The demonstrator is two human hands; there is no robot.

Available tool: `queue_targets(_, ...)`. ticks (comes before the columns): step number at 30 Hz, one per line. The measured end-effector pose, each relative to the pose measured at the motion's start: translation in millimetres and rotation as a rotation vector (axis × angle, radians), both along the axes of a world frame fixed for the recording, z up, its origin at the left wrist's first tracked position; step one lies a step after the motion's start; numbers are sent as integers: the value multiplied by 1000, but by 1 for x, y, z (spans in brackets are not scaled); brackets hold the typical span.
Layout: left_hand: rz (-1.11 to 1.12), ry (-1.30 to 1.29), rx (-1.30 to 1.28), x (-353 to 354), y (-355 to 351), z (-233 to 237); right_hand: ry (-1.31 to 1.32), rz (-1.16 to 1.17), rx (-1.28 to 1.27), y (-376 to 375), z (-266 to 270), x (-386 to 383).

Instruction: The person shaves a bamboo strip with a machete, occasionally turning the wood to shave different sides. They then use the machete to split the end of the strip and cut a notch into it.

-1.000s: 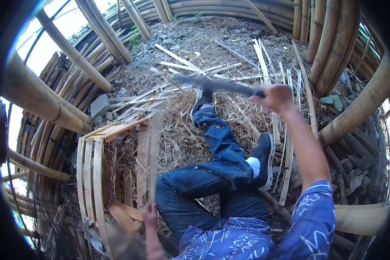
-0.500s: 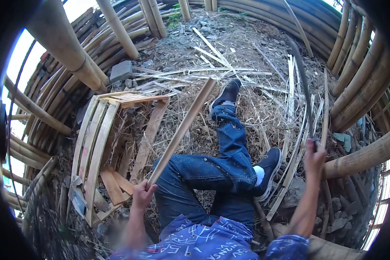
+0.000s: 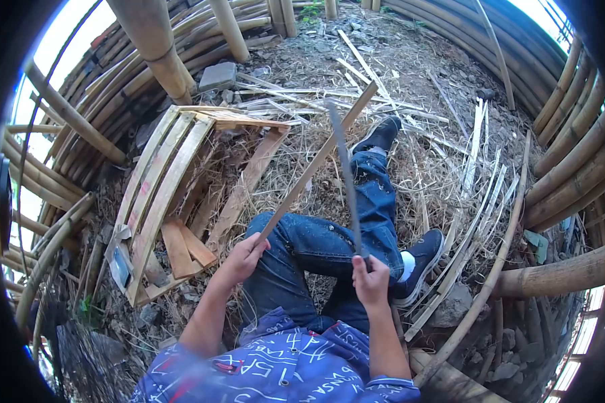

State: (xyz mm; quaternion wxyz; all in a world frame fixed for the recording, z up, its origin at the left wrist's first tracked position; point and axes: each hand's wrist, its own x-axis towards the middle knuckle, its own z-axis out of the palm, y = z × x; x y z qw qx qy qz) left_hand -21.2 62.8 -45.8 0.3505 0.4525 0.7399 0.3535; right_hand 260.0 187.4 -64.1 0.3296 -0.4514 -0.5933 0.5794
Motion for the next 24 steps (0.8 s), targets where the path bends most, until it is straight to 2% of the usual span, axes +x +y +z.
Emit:
queue_targets(5,-50,4,-77,6,1,-4,-185,147,66,-14,-1,-28)
queue_targets(8,-43,115,-37,13,6,0,-408,292,324,-14,19,-54)
queue_targets(10,-20,165,38,16,9,-1,-423,311,364,-14,22,-70)
queue_targets(13,-46,253,-9,20,9,3,-499,357,430,-6,24,-88)
queue_targets(17,-55,318,0,16,8,-10,-769,425,668,5,17,-95)
queue_targets(20,-19,265,11,13,8,-10,-861,395,701,22,8,-88)
queue_targets(24,-37,265,-66,11,6,-14,-894,337,560,50,2,-69)
